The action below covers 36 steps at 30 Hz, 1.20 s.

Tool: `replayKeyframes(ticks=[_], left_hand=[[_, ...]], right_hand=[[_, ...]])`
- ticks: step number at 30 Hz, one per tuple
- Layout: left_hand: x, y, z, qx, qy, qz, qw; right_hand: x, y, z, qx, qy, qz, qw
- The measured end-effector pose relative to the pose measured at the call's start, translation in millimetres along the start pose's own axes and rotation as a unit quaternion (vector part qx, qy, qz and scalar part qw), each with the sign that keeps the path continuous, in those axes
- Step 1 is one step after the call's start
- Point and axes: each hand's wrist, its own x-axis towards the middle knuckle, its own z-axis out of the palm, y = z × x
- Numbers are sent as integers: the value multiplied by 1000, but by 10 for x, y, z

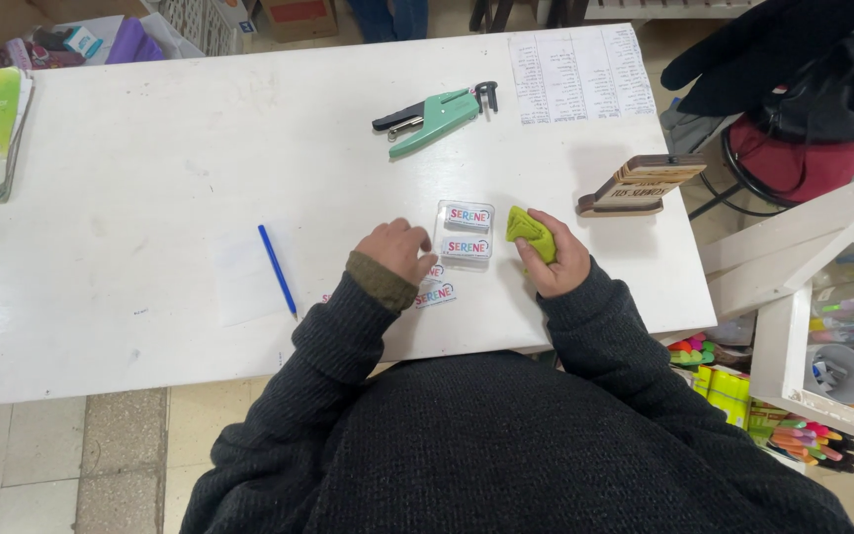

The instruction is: Scraping labels off small containers using a scraper and a cloth.

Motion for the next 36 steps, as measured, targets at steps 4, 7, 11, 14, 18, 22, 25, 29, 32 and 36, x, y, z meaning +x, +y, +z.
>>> replayKeyframes(ticks=[4, 7, 11, 14, 18, 22, 25, 29, 32, 36], left_hand=[[-214, -37, 77, 26, -94, -29, 995], [-274, -88, 220, 28, -126, -36, 991], [-300, -99, 280, 7, -98, -14, 995], [-307, -51, 227, -6, -94, -9, 995], [-311, -64, 236, -68, -96, -6, 993], [-247, -101, 339, -123, -18, 68, 990], [-228, -42, 325, -146, 38, 158, 976], [-291, 76, 226, -145, 83, 252, 953], [-306, 121, 168, -125, 131, 267, 947], [-229, 80, 157, -146, 178, 263, 937]], right_hand=[[-24, -29, 29, 2, 6, -34, 999], [-47, -58, 47, -14, -14, -71, 997], [-81, -74, 47, -16, -5, -118, 993], [-104, -84, 42, -17, 3, -124, 992], [-158, -229, 49, 0, 4, -114, 993], [-147, -557, 82, 16, -53, -146, 988], [-62, -929, 72, -95, -61, -285, 952], [-65, -914, 49, -119, -126, -237, 956], [-55, -872, -11, -138, -172, -152, 964], [-2, -891, -89, -157, -125, -120, 972]])
